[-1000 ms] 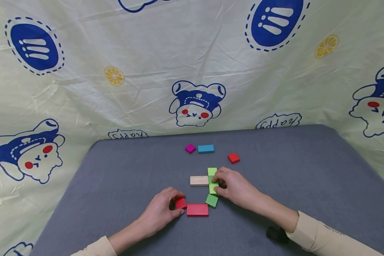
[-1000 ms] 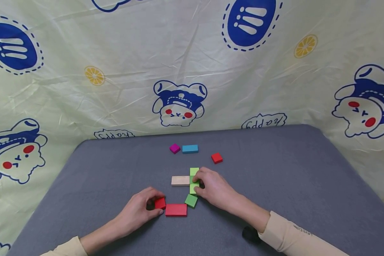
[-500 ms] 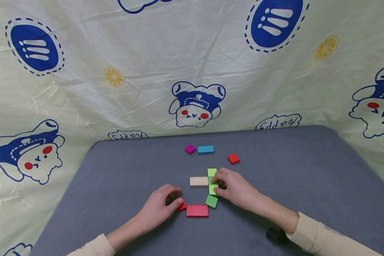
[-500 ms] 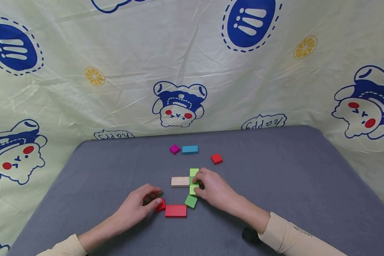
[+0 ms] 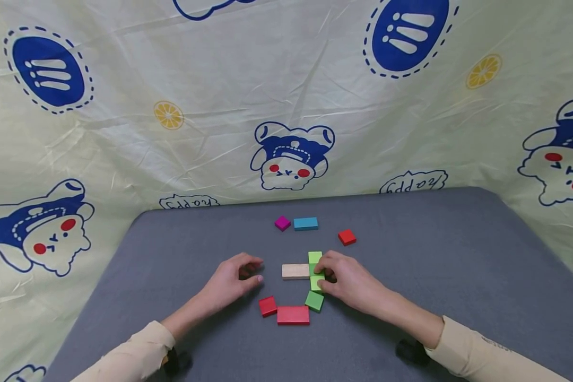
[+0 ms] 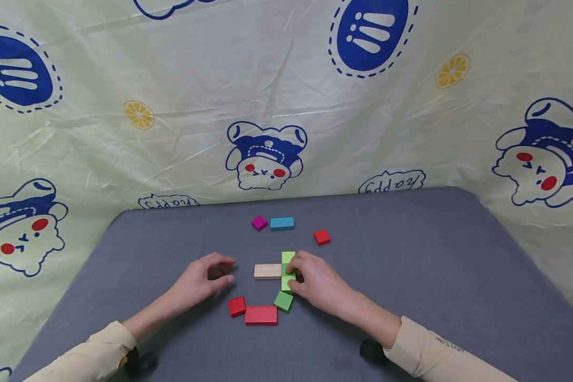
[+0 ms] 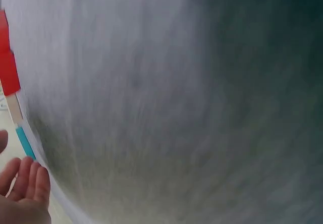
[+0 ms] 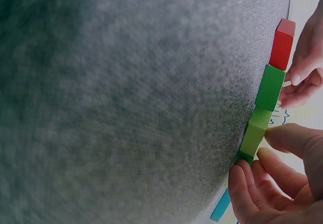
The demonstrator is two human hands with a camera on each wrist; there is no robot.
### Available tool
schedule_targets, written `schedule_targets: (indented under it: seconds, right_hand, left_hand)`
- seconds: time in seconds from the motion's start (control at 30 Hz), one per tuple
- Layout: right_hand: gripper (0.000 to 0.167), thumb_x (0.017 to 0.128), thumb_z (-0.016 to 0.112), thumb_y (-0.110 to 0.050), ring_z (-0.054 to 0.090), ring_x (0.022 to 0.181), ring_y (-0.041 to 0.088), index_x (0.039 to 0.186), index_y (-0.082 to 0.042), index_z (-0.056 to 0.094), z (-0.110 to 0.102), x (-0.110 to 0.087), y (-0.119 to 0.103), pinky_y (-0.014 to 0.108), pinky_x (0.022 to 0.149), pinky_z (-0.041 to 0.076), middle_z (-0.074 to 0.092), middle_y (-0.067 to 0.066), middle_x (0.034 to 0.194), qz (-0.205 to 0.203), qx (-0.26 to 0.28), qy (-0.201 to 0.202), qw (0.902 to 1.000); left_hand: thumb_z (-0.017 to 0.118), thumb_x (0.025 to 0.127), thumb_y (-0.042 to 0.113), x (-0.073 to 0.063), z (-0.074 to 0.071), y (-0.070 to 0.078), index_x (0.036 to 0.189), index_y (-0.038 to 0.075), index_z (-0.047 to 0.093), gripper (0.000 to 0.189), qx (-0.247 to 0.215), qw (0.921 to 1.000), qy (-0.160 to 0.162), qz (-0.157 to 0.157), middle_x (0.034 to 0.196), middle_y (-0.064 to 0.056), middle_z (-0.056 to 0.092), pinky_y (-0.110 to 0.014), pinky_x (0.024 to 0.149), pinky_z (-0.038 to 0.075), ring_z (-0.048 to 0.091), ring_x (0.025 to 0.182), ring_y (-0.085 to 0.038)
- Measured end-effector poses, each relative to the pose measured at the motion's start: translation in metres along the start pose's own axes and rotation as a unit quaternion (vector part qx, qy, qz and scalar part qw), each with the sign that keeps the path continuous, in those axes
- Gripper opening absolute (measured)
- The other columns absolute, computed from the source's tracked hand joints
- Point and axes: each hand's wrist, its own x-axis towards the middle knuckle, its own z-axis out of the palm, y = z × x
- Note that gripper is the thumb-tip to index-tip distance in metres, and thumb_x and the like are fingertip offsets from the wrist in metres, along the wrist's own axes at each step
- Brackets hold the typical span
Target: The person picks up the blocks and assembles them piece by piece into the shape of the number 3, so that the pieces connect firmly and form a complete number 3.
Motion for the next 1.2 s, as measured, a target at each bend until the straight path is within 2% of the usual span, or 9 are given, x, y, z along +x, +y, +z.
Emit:
schedule_targets:
  seconds: [0.27,0.57,0.7,0.87,1.2]
  right_hand:
    - [0.02,0.083,0.077,-0.009,0.056,0.083,0.011,0.101,-0.012,0.071,-0.001,0.0,0.0,0.03,0.075,0.051,0.058,-0.005,0.099,0.0,0.004,-0.004,1.0]
    - [0.02,0.083,0.077,-0.01,0.056,0.083,0.01,0.102,-0.012,0.071,-0.001,0.0,0.0,0.03,0.075,0.05,0.058,-0.005,0.099,-0.004,0.0,-0.007,1.0]
    - [0.02,0.083,0.077,-0.011,0.056,0.083,0.011,0.102,-0.012,0.072,-0.001,0.0,0.0,0.03,0.075,0.05,0.058,-0.005,0.099,0.001,0.001,-0.009,1.0]
    - [0.02,0.083,0.077,-0.011,0.055,0.083,0.011,0.102,-0.013,0.072,-0.002,0.001,-0.001,0.03,0.075,0.05,0.058,-0.004,0.099,0.009,0.001,-0.012,0.9999]
    - [0.019,0.083,0.077,-0.011,0.055,0.082,0.01,0.102,-0.013,0.071,-0.002,0.002,-0.002,0.03,0.075,0.049,0.057,-0.005,0.097,0.012,-0.006,-0.015,0.9998]
  left_hand:
    - [0.074,0.088,0.019,0.019,-0.002,-0.002,0.123,0.011,0.066,0.036,0.011,0.9988,-0.04,0.027,0.115,0.003,0.065,-0.038,0.09,0.049,0.059,0.102,-0.014]
    - [0.075,0.088,0.02,0.034,0.012,0.004,0.125,0.011,0.066,0.039,0.018,0.9972,-0.066,0.032,0.116,0.002,0.063,-0.035,0.09,0.049,0.057,0.102,-0.013]
    - [0.075,0.088,0.02,0.038,0.017,0.009,0.124,0.009,0.066,0.038,0.004,0.9969,-0.071,0.034,0.115,0.001,0.063,-0.035,0.089,0.049,0.058,0.101,-0.014]
    - [0.075,0.088,0.018,0.041,0.021,0.011,0.12,0.009,0.068,0.034,-0.002,0.9958,-0.075,0.052,0.112,0.002,0.064,-0.034,0.088,0.049,0.058,0.098,-0.015]
    - [0.075,0.087,0.018,0.042,0.023,0.013,0.117,0.012,0.07,0.031,0.018,0.9954,-0.083,0.046,0.108,0.005,0.064,-0.032,0.087,0.049,0.057,0.096,-0.012]
